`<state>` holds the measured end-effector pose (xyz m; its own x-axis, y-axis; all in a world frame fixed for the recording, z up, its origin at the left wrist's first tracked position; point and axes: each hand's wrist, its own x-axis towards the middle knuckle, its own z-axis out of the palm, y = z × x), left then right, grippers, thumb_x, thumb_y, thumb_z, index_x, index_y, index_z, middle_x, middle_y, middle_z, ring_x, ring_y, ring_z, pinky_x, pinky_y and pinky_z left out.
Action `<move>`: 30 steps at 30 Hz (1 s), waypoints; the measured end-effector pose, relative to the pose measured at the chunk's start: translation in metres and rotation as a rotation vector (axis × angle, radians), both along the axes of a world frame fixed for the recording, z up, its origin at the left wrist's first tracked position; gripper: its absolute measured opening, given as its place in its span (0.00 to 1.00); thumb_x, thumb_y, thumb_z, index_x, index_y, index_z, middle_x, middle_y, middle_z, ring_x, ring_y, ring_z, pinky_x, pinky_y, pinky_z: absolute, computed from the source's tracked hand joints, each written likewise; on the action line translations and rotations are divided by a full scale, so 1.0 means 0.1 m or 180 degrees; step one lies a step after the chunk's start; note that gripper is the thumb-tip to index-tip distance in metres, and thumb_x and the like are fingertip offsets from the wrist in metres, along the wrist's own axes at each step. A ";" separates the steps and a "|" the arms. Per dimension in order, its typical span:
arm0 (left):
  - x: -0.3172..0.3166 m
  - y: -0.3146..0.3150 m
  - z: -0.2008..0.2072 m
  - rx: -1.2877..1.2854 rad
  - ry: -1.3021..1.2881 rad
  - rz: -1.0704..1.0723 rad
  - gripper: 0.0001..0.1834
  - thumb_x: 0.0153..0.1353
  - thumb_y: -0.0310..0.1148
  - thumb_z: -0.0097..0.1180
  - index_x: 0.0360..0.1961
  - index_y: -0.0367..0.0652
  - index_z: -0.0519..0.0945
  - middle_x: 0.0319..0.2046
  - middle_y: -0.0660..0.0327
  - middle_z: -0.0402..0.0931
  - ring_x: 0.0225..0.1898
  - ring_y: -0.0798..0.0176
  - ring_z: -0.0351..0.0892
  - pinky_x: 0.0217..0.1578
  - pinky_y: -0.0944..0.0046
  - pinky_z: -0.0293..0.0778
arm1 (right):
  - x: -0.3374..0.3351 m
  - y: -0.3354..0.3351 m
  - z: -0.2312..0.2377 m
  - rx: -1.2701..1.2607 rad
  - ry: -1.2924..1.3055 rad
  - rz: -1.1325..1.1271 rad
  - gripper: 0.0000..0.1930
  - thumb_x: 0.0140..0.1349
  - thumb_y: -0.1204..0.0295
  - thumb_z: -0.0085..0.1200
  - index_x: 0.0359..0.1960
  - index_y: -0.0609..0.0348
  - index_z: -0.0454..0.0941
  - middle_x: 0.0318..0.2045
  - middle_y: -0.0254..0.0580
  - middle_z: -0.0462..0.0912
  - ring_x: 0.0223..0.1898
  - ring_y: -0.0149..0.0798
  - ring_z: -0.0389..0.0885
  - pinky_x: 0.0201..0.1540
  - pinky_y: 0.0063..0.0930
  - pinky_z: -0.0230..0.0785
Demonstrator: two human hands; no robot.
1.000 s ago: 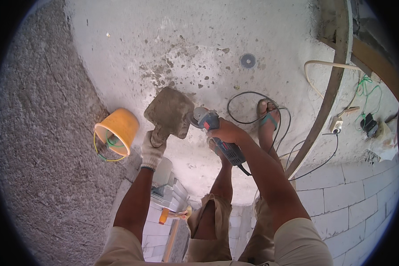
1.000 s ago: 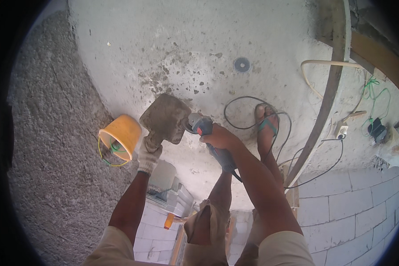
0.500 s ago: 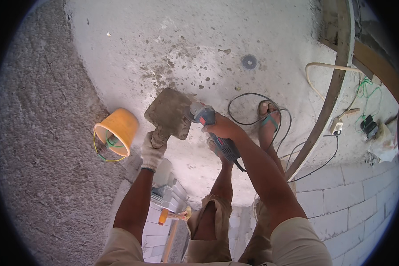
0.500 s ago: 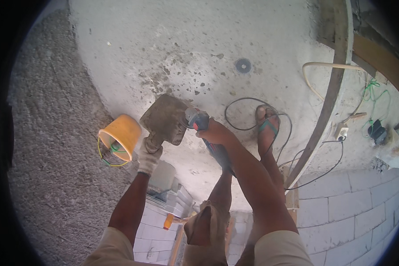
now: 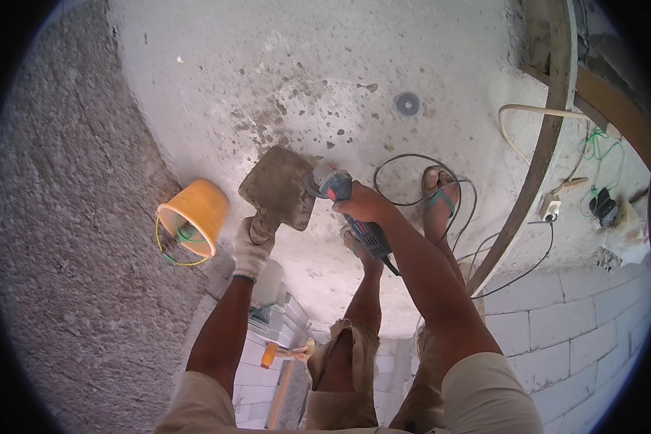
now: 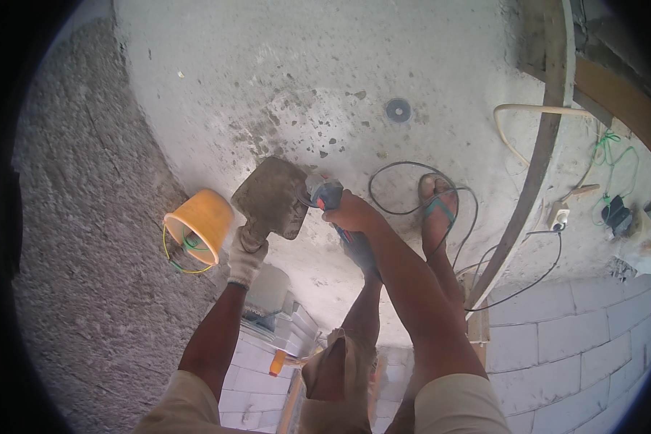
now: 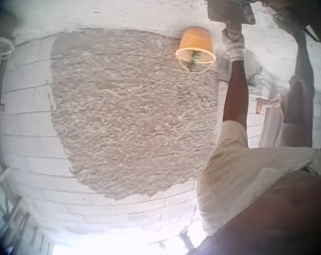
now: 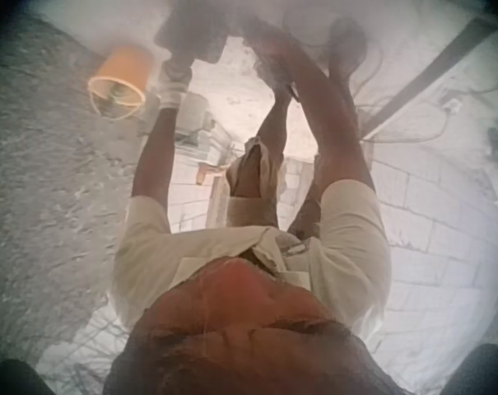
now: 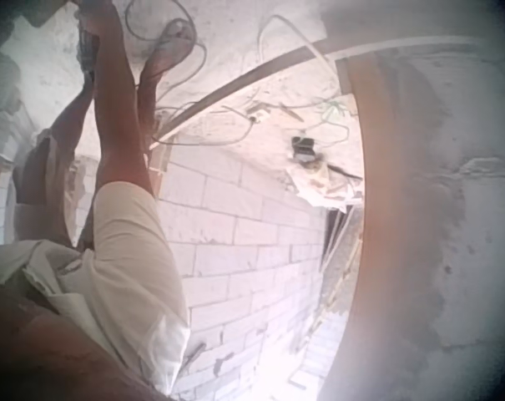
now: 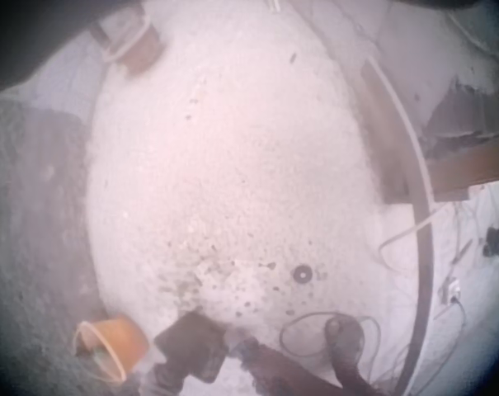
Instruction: The person uses an angle grinder to grind a section of the concrete floor while holding a pickaxe. They then remove the grinding disc from the angle grinder and place the tool on the floor.
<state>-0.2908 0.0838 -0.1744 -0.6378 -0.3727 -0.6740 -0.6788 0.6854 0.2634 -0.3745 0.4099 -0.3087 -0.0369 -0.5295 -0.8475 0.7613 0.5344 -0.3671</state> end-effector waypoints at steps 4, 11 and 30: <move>-0.13 0.11 0.04 -0.0099 -0.0203 -0.0160 0.26 0.56 0.27 0.75 0.56 0.42 0.81 0.46 0.59 0.86 0.48 0.66 0.85 0.51 0.63 0.82 | 0.23 0.13 0.07 0.0034 0.0195 -0.0041 0.47 0.55 0.51 0.69 0.66 0.78 0.69 0.56 0.67 0.86 0.58 0.58 0.88 0.59 0.47 0.79; 0.10 -0.11 -0.06 -0.0024 -0.0076 0.0097 0.22 0.59 0.31 0.74 0.55 0.42 0.83 0.44 0.54 0.88 0.45 0.60 0.89 0.50 0.61 0.83 | 0.12 -0.07 0.21 0.0444 0.0300 -0.0121 0.42 0.58 0.53 0.69 0.65 0.75 0.68 0.53 0.72 0.86 0.56 0.63 0.89 0.58 0.49 0.80; -0.05 0.08 0.02 -0.0044 0.0093 -0.0194 0.22 0.59 0.32 0.74 0.55 0.42 0.83 0.42 0.52 0.89 0.45 0.58 0.90 0.50 0.59 0.84 | -0.09 -0.26 0.38 0.0556 0.0251 0.0013 0.44 0.59 0.53 0.66 0.66 0.76 0.63 0.55 0.71 0.85 0.59 0.66 0.87 0.62 0.51 0.79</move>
<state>-0.2954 0.0918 -0.1720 -0.6789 -0.3416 -0.6499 -0.6279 0.7290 0.2727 -0.3831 0.3839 -0.2706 -0.1050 -0.3749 -0.9211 0.7316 0.5983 -0.3269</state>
